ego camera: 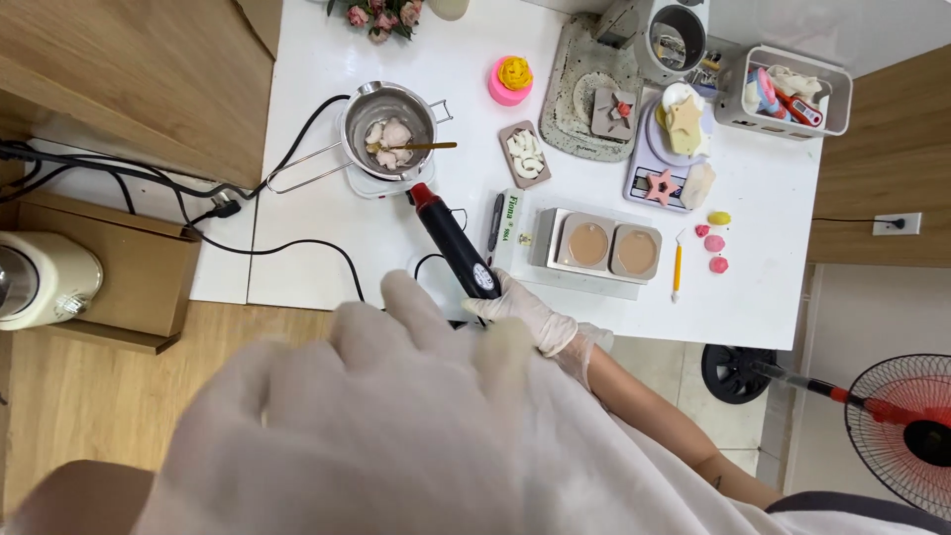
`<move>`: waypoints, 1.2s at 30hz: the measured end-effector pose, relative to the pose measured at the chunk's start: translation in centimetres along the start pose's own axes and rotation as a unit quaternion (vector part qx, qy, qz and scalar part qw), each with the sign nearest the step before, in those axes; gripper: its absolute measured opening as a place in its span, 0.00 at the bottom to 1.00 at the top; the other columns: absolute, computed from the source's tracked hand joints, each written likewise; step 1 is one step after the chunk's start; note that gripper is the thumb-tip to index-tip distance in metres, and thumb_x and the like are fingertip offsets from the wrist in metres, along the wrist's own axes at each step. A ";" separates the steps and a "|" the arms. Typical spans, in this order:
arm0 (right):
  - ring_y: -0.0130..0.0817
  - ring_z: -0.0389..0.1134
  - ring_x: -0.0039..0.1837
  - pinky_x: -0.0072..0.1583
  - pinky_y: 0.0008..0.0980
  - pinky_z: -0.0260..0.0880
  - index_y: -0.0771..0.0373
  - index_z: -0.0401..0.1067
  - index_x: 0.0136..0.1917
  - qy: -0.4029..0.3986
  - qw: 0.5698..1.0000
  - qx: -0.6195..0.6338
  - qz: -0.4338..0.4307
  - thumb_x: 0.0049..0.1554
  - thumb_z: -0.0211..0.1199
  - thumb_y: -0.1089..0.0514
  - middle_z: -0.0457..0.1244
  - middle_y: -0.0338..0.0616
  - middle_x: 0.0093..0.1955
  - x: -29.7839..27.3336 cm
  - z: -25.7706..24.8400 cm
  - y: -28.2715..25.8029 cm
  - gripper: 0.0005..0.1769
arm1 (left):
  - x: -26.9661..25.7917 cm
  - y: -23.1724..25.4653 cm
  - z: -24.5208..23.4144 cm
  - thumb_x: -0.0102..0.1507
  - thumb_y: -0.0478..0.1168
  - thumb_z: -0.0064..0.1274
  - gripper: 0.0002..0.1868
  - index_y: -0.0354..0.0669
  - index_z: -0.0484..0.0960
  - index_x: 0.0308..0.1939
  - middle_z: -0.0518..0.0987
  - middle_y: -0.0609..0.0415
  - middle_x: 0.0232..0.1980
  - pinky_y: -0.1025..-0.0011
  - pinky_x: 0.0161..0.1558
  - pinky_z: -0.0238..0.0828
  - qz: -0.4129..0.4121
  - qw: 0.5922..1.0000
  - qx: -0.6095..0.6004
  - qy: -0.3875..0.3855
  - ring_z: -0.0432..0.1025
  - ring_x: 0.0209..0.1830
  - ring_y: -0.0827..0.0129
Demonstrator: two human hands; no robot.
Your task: The person is melting solid wax chunks in a small metal pot using a heat gun while weighing it on a digital scale at a candle-making station.
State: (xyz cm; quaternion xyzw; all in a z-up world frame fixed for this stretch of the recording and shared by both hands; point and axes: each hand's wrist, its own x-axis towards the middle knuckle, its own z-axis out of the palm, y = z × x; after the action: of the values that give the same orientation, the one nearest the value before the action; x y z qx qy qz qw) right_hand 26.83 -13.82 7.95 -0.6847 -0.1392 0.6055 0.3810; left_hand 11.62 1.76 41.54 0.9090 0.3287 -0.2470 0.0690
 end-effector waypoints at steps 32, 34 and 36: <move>0.26 0.57 0.29 0.31 0.29 0.56 0.66 0.66 0.63 0.115 0.992 0.027 0.042 0.50 0.71 0.58 0.59 0.38 0.31 -1.6 5.4 0.9 0.30 | 15.6 -12.4 18.0 0.64 0.64 0.46 0.31 0.56 0.73 0.67 0.75 0.53 0.67 0.54 0.61 0.67 -0.119 0.951 -0.283 0.040 0.71 0.63 0.53; 0.26 0.58 0.30 0.32 0.29 0.58 0.65 0.66 0.64 0.134 0.990 0.024 0.048 0.49 0.70 0.58 0.60 0.38 0.32 -1.0 5.6 2.5 0.31 | 17.6 -12.7 21.5 0.64 0.61 0.49 0.30 0.53 0.74 0.66 0.74 0.49 0.66 0.54 0.57 0.69 -0.097 0.945 -0.285 0.125 0.72 0.61 0.51; 0.21 0.63 0.37 0.39 0.24 0.65 0.66 0.67 0.63 0.154 0.988 0.012 -0.014 0.50 0.73 0.54 0.65 0.36 0.37 0.6 5.4 5.2 0.30 | 18.7 -12.8 23.3 0.65 0.59 0.51 0.29 0.51 0.75 0.66 0.75 0.53 0.68 0.59 0.52 0.75 -0.108 0.959 -0.188 0.181 0.77 0.51 0.55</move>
State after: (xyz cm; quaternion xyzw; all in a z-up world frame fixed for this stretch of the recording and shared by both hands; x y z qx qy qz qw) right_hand 20.49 -15.01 4.08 -0.7632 -0.0809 0.4888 0.4148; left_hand 6.51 15.56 12.55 0.8683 0.4721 -0.0182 0.1513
